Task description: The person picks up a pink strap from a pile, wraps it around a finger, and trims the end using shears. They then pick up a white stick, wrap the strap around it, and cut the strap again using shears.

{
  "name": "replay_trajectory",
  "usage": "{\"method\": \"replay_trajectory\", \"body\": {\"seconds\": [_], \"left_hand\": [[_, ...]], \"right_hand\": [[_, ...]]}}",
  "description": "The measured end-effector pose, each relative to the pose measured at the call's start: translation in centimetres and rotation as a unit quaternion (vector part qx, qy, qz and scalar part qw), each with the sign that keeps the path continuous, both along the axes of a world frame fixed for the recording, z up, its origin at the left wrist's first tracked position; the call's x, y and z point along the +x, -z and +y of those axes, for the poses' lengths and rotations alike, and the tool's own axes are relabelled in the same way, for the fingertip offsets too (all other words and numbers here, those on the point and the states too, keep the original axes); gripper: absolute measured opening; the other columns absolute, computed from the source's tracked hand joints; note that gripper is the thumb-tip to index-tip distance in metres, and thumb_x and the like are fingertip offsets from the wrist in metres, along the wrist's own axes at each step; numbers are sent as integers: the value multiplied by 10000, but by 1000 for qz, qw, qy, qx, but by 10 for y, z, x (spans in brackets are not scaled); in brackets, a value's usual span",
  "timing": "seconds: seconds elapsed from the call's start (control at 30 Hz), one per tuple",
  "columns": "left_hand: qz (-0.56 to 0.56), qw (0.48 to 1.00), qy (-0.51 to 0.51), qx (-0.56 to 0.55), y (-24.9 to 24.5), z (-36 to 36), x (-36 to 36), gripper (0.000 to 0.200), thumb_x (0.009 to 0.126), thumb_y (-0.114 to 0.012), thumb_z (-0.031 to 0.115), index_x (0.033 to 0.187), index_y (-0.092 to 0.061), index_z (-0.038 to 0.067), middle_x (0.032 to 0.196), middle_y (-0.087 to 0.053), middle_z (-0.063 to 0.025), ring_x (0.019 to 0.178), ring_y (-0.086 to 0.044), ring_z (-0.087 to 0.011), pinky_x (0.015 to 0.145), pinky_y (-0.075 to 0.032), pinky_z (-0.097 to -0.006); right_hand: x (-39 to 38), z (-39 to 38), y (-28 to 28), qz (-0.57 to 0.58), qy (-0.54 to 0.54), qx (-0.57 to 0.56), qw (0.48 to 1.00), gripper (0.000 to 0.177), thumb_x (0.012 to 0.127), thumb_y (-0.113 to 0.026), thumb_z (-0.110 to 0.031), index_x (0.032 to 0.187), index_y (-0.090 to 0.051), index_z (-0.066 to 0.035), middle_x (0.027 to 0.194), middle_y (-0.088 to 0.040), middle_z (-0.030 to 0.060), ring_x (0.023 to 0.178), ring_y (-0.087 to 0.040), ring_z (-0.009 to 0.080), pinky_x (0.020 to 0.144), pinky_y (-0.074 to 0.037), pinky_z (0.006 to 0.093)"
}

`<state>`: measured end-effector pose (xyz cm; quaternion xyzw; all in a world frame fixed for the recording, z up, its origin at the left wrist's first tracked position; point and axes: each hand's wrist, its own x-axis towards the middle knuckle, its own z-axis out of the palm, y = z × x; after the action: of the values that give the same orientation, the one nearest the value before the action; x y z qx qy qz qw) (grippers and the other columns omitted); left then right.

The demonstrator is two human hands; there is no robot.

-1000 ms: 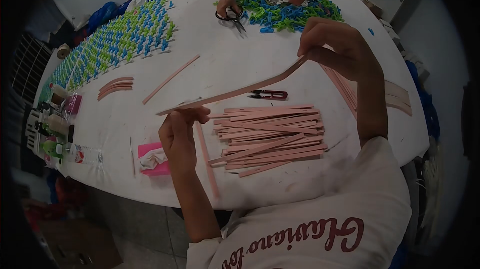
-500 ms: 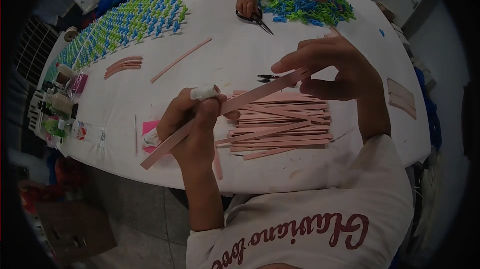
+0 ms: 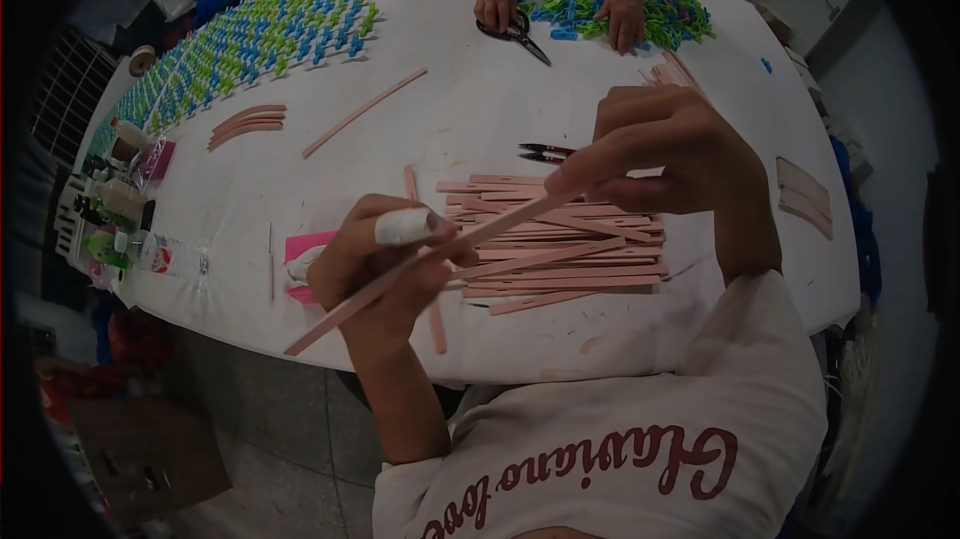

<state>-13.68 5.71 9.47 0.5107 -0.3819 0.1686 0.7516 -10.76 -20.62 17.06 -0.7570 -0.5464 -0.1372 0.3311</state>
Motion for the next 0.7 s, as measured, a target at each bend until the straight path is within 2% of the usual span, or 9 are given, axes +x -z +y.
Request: {"method": "replay_trajectory", "body": {"seconds": [0.07, 0.1, 0.17, 0.3, 0.43, 0.5, 0.57, 0.63, 0.7], "left_hand": [[-3, 978, 210, 2, 3, 16, -10, 492, 858, -640, 194, 1301, -445, 105, 1090, -532, -195, 882, -616, -276, 706, -571, -427], [-8, 922, 385, 35, 5, 37, -4, 733, 833, -626, 453, 1415, -275, 178, 1266, -404, -244, 1059, -541, -368, 820, -519, -503], [48, 889, 456, -19, 12, 38, -13, 754, 831, -536, 560, 1427, -247, 199, 1312, -350, -254, 1119, -491, -393, 825, -507, -526], [123, 768, 613, -141, 40, 13, -7, 842, 789, -257, 789, 1448, -179, 271, 1420, -186, -266, 1263, -330, -451, 837, -464, -610], [123, 718, 612, -306, 56, 27, -16, 750, 835, -205, 740, 1447, -167, 308, 1399, -244, -274, 1201, -411, -464, 835, -437, -649], [64, 765, 576, -281, 56, 47, -13, 675, 880, -198, 676, 1448, -159, 313, 1376, -294, -283, 1112, -491, -474, 813, -450, -638], [125, 786, 542, -270, 51, 42, -22, 602, 929, -221, 582, 1445, -198, 272, 1319, -368, -319, 1003, -565, -465, 746, -498, -564], [290, 855, 430, 19, 49, 34, -25, 579, 948, -427, 418, 1437, -250, 163, 1309, -410, -307, 1016, -582, -378, 798, -488, -401], [283, 802, 526, 1, 70, 17, -22, 562, 948, -457, 340, 1419, -271, 96, 1268, -456, -296, 946, -608, -345, 754, -493, -368]], "right_hand": [[-4, -1, 0, 14, -41, -18, 999, 258, 736, -723, -141, 991, -703, -106, 640, -575, -3, 522, -491, 119, 477, -357, 282], [-6, -2, 1, 11, -41, -19, 999, 258, 736, -723, -141, 991, -703, -106, 640, -575, -3, 522, -491, 119, 477, -357, 282], [-10, -1, 7, 45, -107, -14, 993, 288, 765, -687, -125, 1047, -690, -186, 623, -519, -16, 539, -478, 130, 507, -386, 308], [-6, 9, 22, 46, -160, -4, 986, 288, 794, -661, -131, 1077, -676, -182, 589, -438, -27, 521, -437, 134, 495, -354, 305], [-3, 1, 11, 63, -182, -68, 979, 282, 750, -714, -152, 1032, -701, -155, 653, -518, -37, 562, -460, 124, 514, -349, 283], [-3, -3, 12, 81, -207, -88, 971, 284, 755, -703, -144, 1037, -698, -168, 654, -516, -41, 583, -462, 128, 529, -364, 282], [-3, -4, 15, 79, -196, -97, 973, 271, 753, -699, -140, 1021, -700, -175, 664, -520, -41, 590, -467, 133, 538, -375, 285], [-2, -1, 20, 77, -190, -106, 973, 259, 751, -696, -135, 1006, -703, -183, 674, -523, -41, 596, -472, 137, 548, -386, 287], [-1, 1, 22, 73, -182, -115, 974, 238, 741, -699, -144, 976, -702, -185, 699, -518, -41, 623, -487, 139, 565, -401, 288]]}}
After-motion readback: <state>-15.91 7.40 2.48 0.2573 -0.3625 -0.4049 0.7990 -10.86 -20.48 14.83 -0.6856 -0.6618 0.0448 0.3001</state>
